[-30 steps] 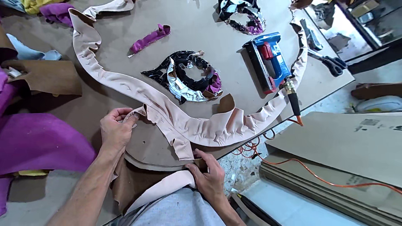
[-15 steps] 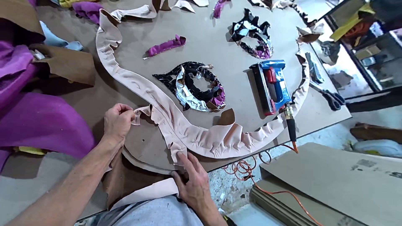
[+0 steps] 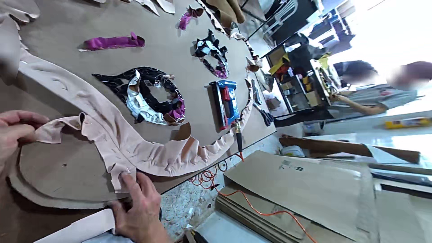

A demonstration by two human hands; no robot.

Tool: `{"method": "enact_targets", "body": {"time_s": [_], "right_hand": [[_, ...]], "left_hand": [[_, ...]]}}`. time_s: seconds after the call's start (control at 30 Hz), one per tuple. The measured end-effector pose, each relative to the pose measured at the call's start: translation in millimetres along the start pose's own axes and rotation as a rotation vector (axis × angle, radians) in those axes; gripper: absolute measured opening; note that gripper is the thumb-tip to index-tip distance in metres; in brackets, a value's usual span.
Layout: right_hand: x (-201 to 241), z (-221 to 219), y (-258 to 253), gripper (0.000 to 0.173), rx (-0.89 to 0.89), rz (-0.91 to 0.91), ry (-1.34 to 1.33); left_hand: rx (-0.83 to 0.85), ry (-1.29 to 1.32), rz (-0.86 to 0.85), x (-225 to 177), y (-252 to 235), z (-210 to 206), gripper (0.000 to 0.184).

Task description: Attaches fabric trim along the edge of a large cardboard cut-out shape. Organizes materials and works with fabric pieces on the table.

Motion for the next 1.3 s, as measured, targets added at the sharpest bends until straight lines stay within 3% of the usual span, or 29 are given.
{"method": "enact_targets", "body": {"time_s": [0.17,0.3,0.37,0.5,0.67,0.73,0.83,0.93,1.3], "right_hand": [[-1,1,3,0.053,0.001,-0.005,0.02],[-4,-6,4,0.054,-0.006,0.02,0.033],[-5,-6,4,0.054,-0.016,0.026,0.026],[-7,-5,3,0.055,-0.028,0.028,-0.009],[-10,-3,5,0.054,-0.05,0.016,-0.067],[-10,-3,6,0.054,-0.055,0.004,-0.103],[-11,1,6,0.053,-0.034,-0.019,-0.165],[-12,5,8,0.05,0.0,-0.053,-0.201],[-12,11,5,0.046,0.038,-0.102,-0.297]], "left_hand": [[0.095,-0.262,-0.05,-36,45,20,0.04],[0.038,-0.543,0.143,-28,82,31,0.059],[0.028,-0.396,0.246,-22,94,29,0.062],[0.015,0.143,0.331,-24,113,2,0.054],[0.034,0.336,0.316,-20,115,-5,0.05],[0.078,0.159,0.301,-17,113,-1,0.057],[0.192,-0.326,0.243,-10,107,8,0.074],[0.317,-0.605,0.209,-18,105,15,0.076],[0.392,-0.68,0.17,-13,98,18,0.084]]}}
Point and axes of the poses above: each hand's wrist, its own y-axis away from the middle knuckle, its own z-axis out of the back of the hand, x = y × z, the point moved 2 cm from there along -y, towards the middle knuckle, and after that the axes turned 3 degrees about x, right-handed, at the moved point
